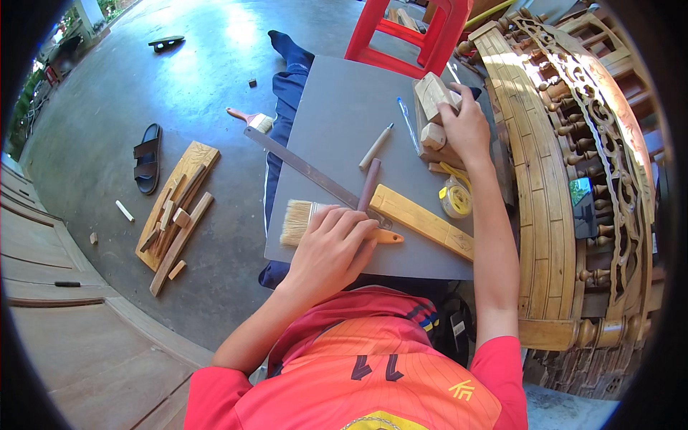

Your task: Organizing small wooden blocks and measuring them with a tape measure on a small table.

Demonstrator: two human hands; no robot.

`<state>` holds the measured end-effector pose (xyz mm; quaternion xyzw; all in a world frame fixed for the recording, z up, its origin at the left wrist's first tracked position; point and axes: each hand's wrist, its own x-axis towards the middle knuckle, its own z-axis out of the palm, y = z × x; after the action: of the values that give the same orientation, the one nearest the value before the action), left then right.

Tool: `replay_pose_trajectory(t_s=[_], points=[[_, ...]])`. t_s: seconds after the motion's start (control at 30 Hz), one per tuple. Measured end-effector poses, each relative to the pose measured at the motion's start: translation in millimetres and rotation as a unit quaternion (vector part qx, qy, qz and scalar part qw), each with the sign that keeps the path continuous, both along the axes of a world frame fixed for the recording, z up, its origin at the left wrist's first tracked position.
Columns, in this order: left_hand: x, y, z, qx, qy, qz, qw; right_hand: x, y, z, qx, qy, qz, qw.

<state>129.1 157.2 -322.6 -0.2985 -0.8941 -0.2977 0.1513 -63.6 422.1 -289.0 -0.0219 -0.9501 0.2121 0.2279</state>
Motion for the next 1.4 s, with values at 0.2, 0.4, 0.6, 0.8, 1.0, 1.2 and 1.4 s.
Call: replay_pose_trajectory(t_s=[0.2, 0.4, 0.6, 0.8, 1.0, 1.2, 1.4], points=[[0.5, 0.8, -0.7, -0.004, 0.002, 0.003, 1.000, -0.8, 16.1, -0.5, -0.337, -0.040, 0.110, 0.934], [1.4, 0.0, -0.3, -0.003, 0.014, -0.002, 1.000, 80.6, -15.9, 19.9, -0.449, -0.113, 0.164, 0.871], [4.1, 1.5, -2.9, -0.012, 0.022, -0.017, 1.000, 127.5, -33.1, 3.8, -0.414, -0.197, 0.223, 0.861], [2.6, 1.7, -5.7, 0.016, 0.025, -0.036, 0.999, 136.8, -43.2, -10.8, -0.420, -0.238, 0.246, 0.840], [1.4, 0.3, -7.1, 0.033, 0.024, -0.036, 0.999, 153.6, -43.5, 0.9, -0.178, -0.164, 0.212, 0.947], [2.0, 2.4, -7.1, 0.040, 0.027, -0.032, 0.998, 193.1, -23.2, -0.5, -0.180, -0.110, 0.183, 0.960], [2.4, 4.3, -5.0, 0.017, 0.022, -0.021, 0.999, 216.3, -17.5, -21.0, -0.034, -0.062, 0.148, 0.986]])
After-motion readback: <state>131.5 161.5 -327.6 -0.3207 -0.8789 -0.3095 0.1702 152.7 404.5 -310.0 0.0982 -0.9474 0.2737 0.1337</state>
